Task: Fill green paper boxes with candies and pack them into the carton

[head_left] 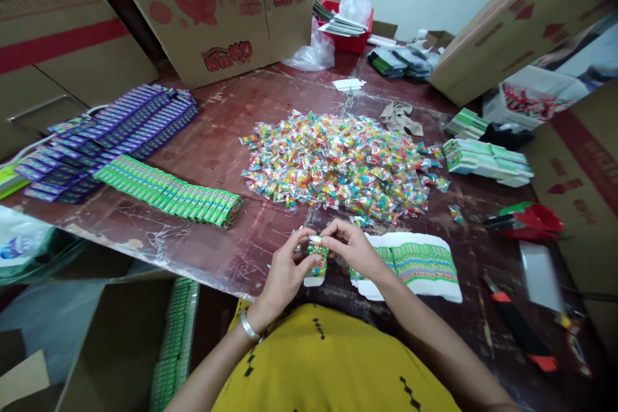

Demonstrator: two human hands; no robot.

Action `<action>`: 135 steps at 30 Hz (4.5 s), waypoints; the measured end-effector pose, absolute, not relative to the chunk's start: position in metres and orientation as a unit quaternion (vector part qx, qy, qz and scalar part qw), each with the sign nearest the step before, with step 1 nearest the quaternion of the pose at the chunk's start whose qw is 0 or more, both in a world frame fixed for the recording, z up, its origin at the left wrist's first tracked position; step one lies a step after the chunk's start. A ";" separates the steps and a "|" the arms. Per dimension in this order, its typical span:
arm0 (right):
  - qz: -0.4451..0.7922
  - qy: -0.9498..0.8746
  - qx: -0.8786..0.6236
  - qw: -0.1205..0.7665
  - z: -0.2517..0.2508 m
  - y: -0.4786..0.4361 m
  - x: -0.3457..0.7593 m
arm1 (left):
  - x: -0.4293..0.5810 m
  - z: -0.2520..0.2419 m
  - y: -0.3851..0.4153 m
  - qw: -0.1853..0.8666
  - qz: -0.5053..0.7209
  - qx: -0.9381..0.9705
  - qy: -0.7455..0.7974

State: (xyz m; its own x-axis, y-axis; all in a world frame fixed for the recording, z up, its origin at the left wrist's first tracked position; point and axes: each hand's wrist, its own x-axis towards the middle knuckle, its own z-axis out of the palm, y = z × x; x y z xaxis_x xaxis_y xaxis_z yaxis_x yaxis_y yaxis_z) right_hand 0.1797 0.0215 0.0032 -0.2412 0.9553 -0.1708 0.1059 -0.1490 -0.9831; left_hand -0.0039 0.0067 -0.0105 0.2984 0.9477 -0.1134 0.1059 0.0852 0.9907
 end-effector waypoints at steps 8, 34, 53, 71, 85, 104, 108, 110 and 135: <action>0.621 -0.522 -0.469 0.350 0.004 0.032 0.186 | -0.007 -0.006 0.007 0.577 0.325 0.597 0.453; 0.091 -0.759 -0.645 0.024 -0.016 0.056 0.268 | -0.034 -0.018 0.028 0.658 0.394 0.386 0.513; 0.261 -0.672 -0.528 0.449 0.025 0.040 0.190 | -0.007 -0.017 0.017 0.659 0.353 0.496 0.441; 0.435 -0.638 -0.489 0.406 0.023 0.031 0.187 | -0.002 -0.004 0.003 0.563 0.409 0.547 0.465; 0.451 -0.495 -0.510 0.541 -0.013 0.014 0.165 | -0.002 0.003 0.001 0.601 0.402 0.538 0.432; 0.478 -0.508 -0.508 0.505 0.001 0.021 0.160 | -0.002 -0.009 0.005 0.639 0.421 0.486 0.422; 0.533 -0.505 -0.522 0.435 0.008 0.031 0.168 | -0.006 -0.007 0.004 0.598 0.406 0.531 0.443; 0.562 -0.495 -0.516 0.415 0.007 0.038 0.174 | -0.007 -0.004 0.004 0.590 0.396 0.549 0.439; 0.194 -0.826 -0.437 0.299 -0.011 0.030 0.149 | -0.043 -0.007 0.041 0.477 0.377 0.568 0.555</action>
